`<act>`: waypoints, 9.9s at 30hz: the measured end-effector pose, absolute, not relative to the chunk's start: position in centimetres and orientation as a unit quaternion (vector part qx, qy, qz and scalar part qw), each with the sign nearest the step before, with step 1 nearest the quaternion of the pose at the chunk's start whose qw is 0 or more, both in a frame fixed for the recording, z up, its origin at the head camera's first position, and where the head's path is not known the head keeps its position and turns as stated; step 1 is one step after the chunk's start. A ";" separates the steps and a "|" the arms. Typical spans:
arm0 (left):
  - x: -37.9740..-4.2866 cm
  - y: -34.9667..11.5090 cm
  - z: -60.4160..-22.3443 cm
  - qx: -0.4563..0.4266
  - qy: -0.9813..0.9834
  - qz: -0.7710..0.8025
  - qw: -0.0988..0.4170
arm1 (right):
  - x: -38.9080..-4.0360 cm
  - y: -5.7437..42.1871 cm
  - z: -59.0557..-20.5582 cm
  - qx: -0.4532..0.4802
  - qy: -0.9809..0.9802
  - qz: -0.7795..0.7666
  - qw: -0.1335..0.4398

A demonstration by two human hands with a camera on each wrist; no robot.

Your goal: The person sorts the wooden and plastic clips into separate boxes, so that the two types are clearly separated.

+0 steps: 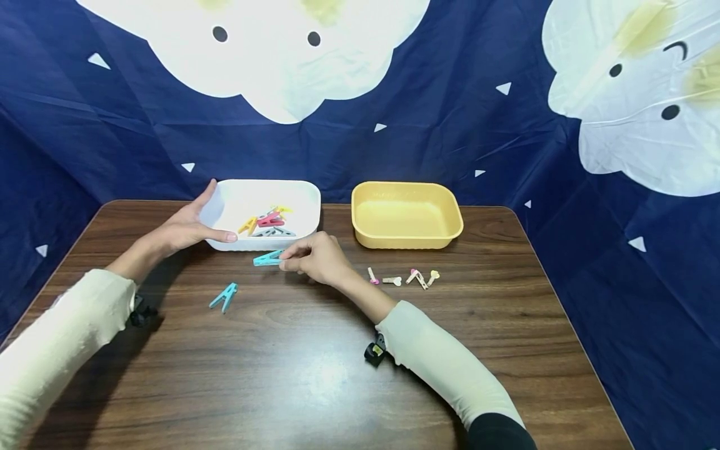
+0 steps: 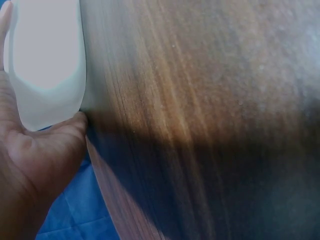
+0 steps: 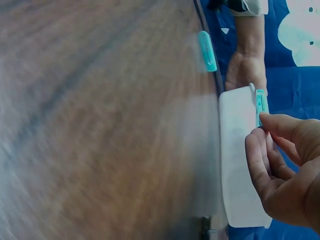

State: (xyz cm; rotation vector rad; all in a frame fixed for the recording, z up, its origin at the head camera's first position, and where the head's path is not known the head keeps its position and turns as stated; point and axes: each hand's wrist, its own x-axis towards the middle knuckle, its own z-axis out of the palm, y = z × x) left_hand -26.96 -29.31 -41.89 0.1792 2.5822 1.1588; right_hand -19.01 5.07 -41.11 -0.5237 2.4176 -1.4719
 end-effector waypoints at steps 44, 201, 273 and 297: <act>-27.1 -29.4 -42.3 0.062 0.893 0.420 0.146 | -26.9 2.2 -37.4 -0.096 0.863 -0.494 0.040; -26.9 -29.2 -41.9 0.062 0.885 0.434 0.156 | -17.7 -2.7 -45.3 -0.271 0.871 -0.374 0.169; -27.3 -29.4 -42.2 0.060 0.895 0.416 0.151 | -25.1 0.6 -37.3 -0.094 0.817 -0.560 0.098; -27.2 -29.4 -42.4 0.064 0.890 0.427 0.147 | -29.3 -3.2 -38.8 -0.037 0.857 -0.507 0.088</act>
